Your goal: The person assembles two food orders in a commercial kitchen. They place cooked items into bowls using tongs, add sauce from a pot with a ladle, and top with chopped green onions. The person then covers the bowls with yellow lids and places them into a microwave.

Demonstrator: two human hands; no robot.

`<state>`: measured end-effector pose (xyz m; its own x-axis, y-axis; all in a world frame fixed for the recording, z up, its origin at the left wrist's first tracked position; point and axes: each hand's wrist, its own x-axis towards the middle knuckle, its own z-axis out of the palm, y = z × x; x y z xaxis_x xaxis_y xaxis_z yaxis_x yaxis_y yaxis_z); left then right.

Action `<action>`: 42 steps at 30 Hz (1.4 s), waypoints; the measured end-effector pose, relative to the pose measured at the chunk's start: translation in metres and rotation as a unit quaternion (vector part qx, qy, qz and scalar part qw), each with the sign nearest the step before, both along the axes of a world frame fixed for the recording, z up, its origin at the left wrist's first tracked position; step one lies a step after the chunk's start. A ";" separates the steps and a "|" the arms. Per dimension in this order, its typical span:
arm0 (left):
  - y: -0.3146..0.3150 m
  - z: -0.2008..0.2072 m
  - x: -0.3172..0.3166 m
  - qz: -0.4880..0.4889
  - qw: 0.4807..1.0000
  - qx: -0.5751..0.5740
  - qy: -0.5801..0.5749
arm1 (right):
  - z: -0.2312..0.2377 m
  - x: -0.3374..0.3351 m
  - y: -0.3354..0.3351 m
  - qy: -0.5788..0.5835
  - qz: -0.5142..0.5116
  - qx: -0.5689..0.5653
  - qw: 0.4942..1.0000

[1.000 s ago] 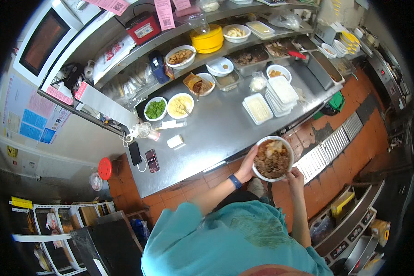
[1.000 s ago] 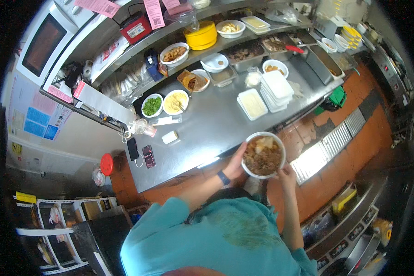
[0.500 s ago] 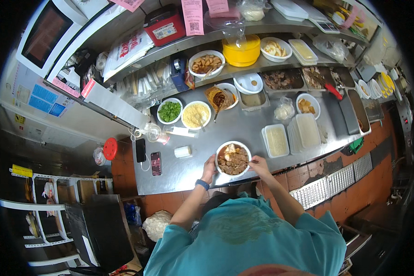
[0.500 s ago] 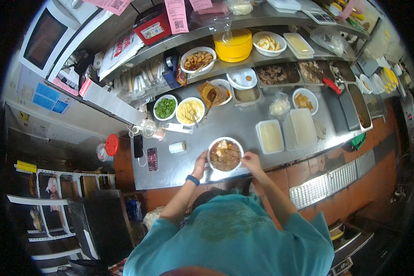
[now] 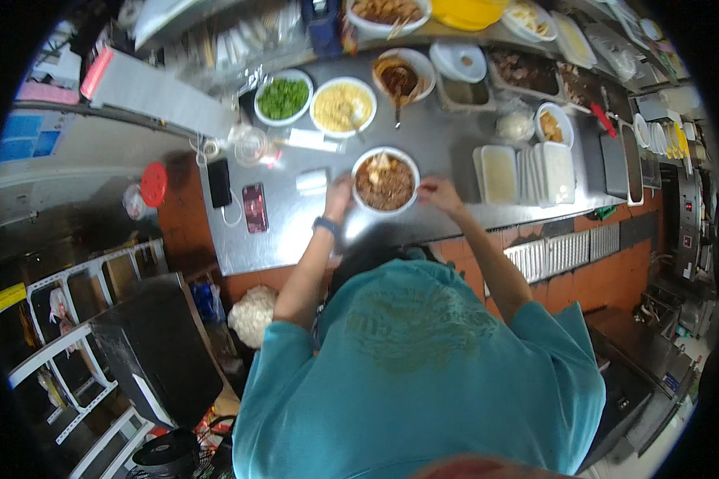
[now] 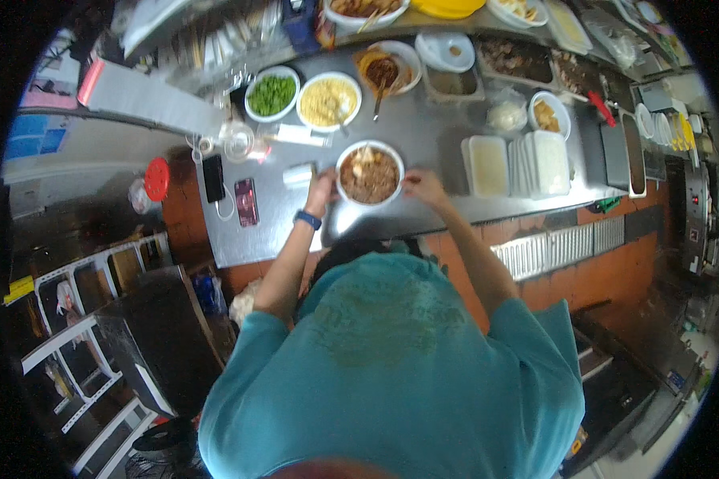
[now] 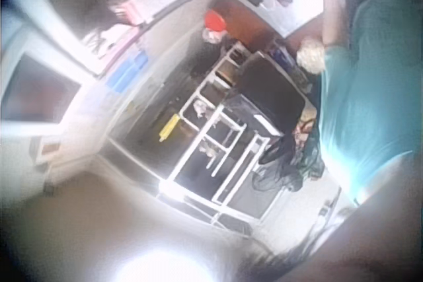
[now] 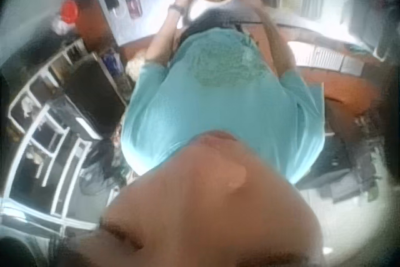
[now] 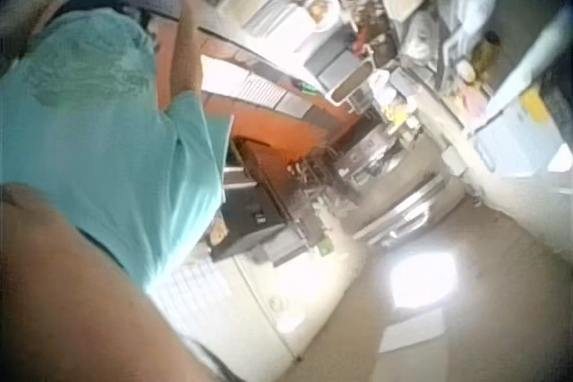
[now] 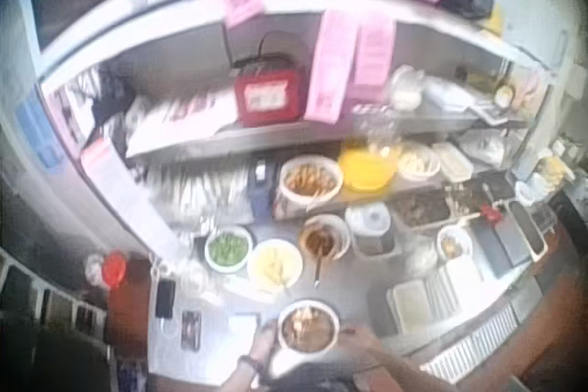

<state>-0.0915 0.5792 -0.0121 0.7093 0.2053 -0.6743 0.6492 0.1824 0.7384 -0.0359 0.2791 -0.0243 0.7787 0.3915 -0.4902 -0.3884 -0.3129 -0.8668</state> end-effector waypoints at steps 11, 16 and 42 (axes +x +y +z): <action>0.050 0.021 0.057 0.113 0.983 0.033 -0.140 | 0.087 0.052 0.200 -0.348 0.018 -0.400 0.848; 0.064 0.022 0.100 0.162 0.981 -0.105 -0.033 | 0.060 0.107 0.219 -0.224 0.008 -0.465 0.857; 0.094 0.025 0.122 0.086 0.974 -0.185 -0.099 | 0.013 0.117 0.154 -0.075 -0.087 -0.093 0.989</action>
